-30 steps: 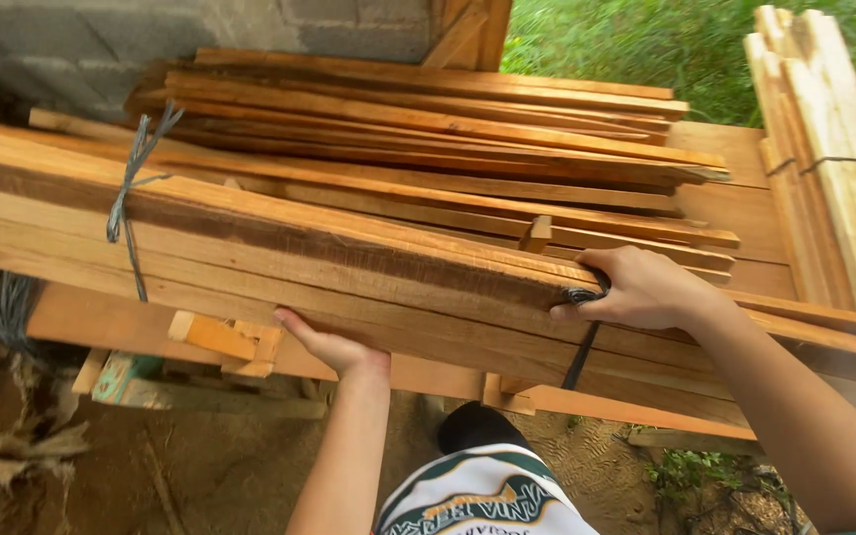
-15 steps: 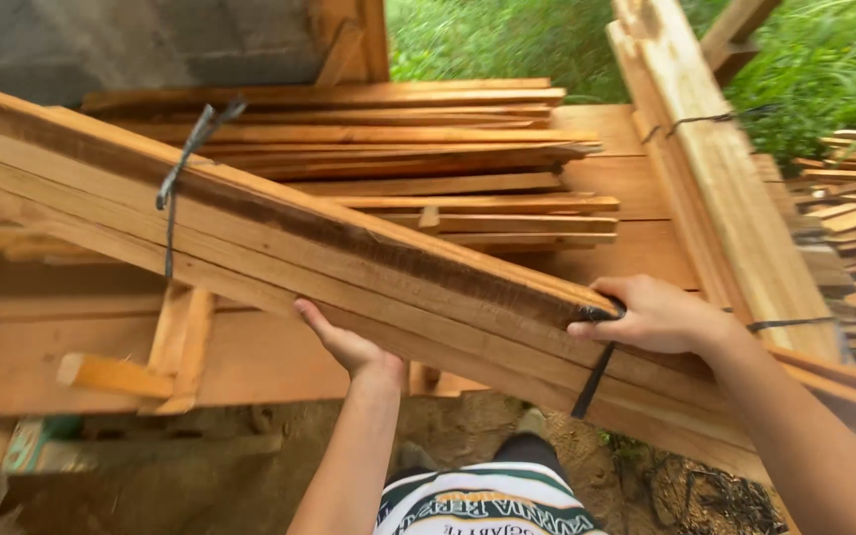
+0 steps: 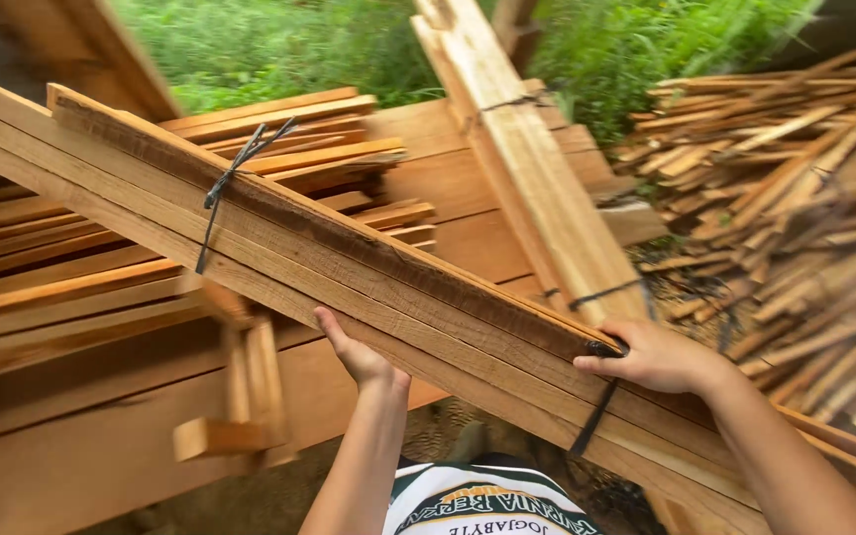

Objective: Organizing and sorting bundles of thin wood pieces on a workshop platform.

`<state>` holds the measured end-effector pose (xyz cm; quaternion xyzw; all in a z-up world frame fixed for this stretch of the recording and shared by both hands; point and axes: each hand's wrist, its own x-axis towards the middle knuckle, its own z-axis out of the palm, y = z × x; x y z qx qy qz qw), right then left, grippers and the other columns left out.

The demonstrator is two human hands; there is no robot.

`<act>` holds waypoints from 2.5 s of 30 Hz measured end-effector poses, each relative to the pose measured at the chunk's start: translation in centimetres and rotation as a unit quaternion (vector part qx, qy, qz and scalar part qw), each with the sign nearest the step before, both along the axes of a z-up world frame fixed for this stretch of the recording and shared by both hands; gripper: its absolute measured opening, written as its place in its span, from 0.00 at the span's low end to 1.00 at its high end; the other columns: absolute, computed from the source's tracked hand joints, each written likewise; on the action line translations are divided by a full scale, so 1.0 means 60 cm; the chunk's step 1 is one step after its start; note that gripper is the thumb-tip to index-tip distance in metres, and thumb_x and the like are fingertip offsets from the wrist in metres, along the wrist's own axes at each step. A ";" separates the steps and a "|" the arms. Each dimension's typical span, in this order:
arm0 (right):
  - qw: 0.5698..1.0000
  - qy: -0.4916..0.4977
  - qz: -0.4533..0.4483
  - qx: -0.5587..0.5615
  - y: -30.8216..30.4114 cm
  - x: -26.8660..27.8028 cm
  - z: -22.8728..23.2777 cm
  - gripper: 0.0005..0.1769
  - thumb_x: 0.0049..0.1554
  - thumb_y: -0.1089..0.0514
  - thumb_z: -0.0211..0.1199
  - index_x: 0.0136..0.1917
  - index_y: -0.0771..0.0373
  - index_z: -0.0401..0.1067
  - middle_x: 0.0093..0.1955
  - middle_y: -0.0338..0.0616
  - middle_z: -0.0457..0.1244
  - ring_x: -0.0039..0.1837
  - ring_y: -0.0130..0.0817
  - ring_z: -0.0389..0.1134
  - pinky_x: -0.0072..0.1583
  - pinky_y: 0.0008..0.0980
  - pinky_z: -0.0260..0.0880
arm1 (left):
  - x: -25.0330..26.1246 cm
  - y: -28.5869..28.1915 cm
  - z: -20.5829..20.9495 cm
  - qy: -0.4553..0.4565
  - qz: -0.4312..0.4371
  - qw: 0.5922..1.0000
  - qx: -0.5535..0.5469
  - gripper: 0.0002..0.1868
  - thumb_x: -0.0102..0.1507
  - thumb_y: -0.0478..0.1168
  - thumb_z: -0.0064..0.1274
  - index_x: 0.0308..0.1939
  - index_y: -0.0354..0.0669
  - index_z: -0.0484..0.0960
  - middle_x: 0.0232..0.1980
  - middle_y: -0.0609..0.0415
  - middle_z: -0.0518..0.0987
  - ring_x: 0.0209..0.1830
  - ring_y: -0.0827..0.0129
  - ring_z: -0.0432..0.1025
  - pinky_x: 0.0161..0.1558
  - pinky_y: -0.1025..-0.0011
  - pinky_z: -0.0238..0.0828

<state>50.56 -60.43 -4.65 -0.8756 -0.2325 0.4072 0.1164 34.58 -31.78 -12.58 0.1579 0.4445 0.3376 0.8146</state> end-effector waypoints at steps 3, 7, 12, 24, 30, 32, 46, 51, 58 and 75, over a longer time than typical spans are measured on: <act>0.999 0.004 -0.039 -0.016 -0.089 0.048 -0.035 0.44 0.48 0.23 0.64 0.61 0.59 0.77 0.60 0.55 0.72 0.66 0.51 0.72 0.66 0.46 0.71 | 0.084 -0.069 -0.040 0.000 -0.034 0.999 -0.007 0.52 0.57 0.80 0.42 0.78 0.58 0.60 0.77 0.55 0.65 0.74 0.57 0.61 0.73 0.54 0.58; 0.995 0.011 -0.100 -0.002 -0.181 0.100 -0.068 0.35 0.48 0.30 0.69 0.55 0.60 0.79 0.49 0.54 0.74 0.57 0.50 0.75 0.58 0.43 0.73 | 0.185 -0.137 -0.065 0.016 -0.078 0.997 -0.011 0.47 0.59 0.78 0.41 0.75 0.60 0.65 0.74 0.55 0.68 0.71 0.58 0.65 0.71 0.56 0.60; 0.985 0.057 -0.164 0.018 -0.253 0.154 -0.136 0.34 0.51 0.30 0.66 0.52 0.63 0.79 0.44 0.55 0.72 0.52 0.47 0.74 0.54 0.41 0.72 | 0.303 -0.172 -0.091 0.049 -0.155 0.987 0.010 0.40 0.61 0.77 0.39 0.71 0.67 0.69 0.71 0.56 0.71 0.66 0.61 0.69 0.68 0.57 0.64; 0.938 0.138 -0.312 0.064 -0.217 0.266 -0.186 0.46 0.53 0.21 0.60 0.59 0.67 0.76 0.52 0.57 0.71 0.58 0.50 0.73 0.57 0.42 0.74 | 0.608 -0.090 -0.271 0.104 -0.323 0.939 0.056 0.41 0.58 0.79 0.47 0.62 0.56 0.76 0.53 0.46 0.82 0.46 0.58 0.81 0.43 0.59 0.83; 0.928 0.129 -0.345 0.051 -0.207 0.322 -0.264 0.49 0.53 0.21 0.58 0.64 0.68 0.75 0.64 0.62 0.68 0.71 0.56 0.65 0.69 0.49 0.66 | 0.729 -0.079 -0.300 0.114 -0.378 0.918 0.049 0.50 0.57 0.81 0.47 0.70 0.53 0.69 0.64 0.42 0.76 0.59 0.52 0.77 0.53 0.52 0.79; 0.926 0.136 -0.349 0.043 -0.182 0.333 -0.239 0.49 0.53 0.20 0.57 0.64 0.66 0.75 0.65 0.60 0.68 0.72 0.54 0.64 0.70 0.48 0.65 | 0.758 -0.080 -0.324 0.112 -0.384 0.916 0.042 0.52 0.57 0.81 0.47 0.72 0.51 0.67 0.67 0.40 0.74 0.62 0.49 0.74 0.55 0.50 0.77; 0.920 0.163 -0.351 0.056 -0.182 0.374 -0.317 0.61 0.49 0.13 0.56 0.70 0.70 0.69 0.70 0.63 0.64 0.75 0.57 0.60 0.72 0.50 0.61 | 0.764 -0.082 -0.377 0.159 -0.350 0.922 0.047 0.58 0.56 0.83 0.48 0.75 0.46 0.61 0.71 0.34 0.68 0.67 0.43 0.68 0.58 0.46 0.73; 0.904 0.175 -0.376 0.100 -0.208 0.369 -0.362 0.53 0.52 0.21 0.59 0.66 0.71 0.73 0.68 0.65 0.65 0.75 0.60 0.60 0.71 0.51 0.61 | 0.767 -0.093 -0.367 0.180 -0.347 0.919 0.056 0.57 0.56 0.80 0.52 0.75 0.44 0.62 0.70 0.33 0.69 0.66 0.44 0.70 0.57 0.46 0.74; 0.901 0.202 -0.370 0.099 -0.178 0.383 -0.356 0.56 0.51 0.16 0.56 0.67 0.69 0.72 0.70 0.63 0.63 0.76 0.58 0.58 0.73 0.49 0.60 | 0.797 -0.085 -0.366 0.211 -0.327 0.918 0.075 0.56 0.57 0.78 0.53 0.73 0.39 0.63 0.66 0.31 0.72 0.62 0.46 0.73 0.51 0.47 0.78; 0.899 0.161 -0.402 0.064 -0.162 0.371 -0.321 0.52 0.49 0.16 0.60 0.65 0.62 0.76 0.67 0.58 0.66 0.73 0.53 0.63 0.70 0.46 0.65 | 0.562 -0.248 -0.292 0.203 -0.377 0.802 0.416 0.35 0.73 0.47 0.40 0.81 0.41 0.46 0.82 0.35 0.46 0.82 0.45 0.37 0.78 0.51 0.37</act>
